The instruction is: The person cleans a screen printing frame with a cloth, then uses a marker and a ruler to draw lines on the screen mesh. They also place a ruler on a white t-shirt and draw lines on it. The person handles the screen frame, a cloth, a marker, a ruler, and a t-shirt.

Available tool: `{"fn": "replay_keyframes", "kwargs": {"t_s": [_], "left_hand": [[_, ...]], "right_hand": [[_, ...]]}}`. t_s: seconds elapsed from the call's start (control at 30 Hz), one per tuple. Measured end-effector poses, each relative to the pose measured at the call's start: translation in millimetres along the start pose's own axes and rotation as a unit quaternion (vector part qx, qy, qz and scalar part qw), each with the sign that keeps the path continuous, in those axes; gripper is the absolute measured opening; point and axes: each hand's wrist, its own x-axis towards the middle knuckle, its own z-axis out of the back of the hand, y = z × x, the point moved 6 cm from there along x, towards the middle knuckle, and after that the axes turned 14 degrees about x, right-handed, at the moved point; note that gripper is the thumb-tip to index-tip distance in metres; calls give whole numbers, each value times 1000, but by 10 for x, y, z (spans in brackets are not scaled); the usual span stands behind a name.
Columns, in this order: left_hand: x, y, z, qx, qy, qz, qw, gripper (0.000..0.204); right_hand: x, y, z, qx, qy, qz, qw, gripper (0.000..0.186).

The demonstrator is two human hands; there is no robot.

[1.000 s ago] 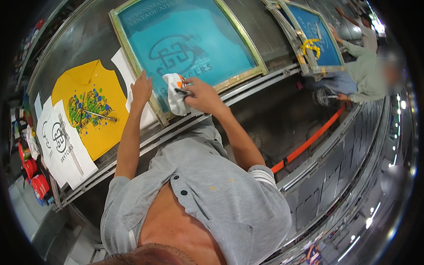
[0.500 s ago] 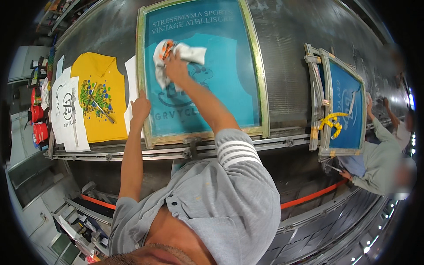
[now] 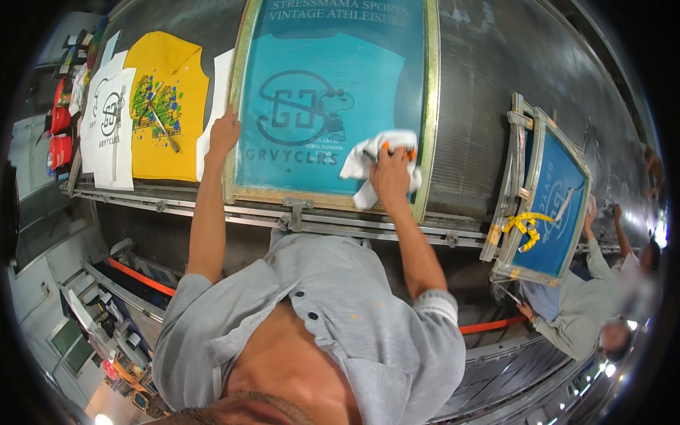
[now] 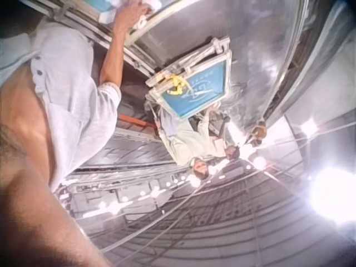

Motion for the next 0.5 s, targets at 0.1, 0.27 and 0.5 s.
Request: {"fn": "replay_keyframes", "kwargs": {"t_s": [0.1,0.27,0.5], "left_hand": [[49,101,-14,-75,-29,-28,996,56],[102,129,-47,-93,-29,-39,994,50],[-983,-496,124,-644,175,-36,744,49]], "right_hand": [[-342,110,-141,33,20,-93,995,43],[-227,593,-755,51,42,76,995,61],[-97,1669,-646,705,208,-91,672,27]]}}
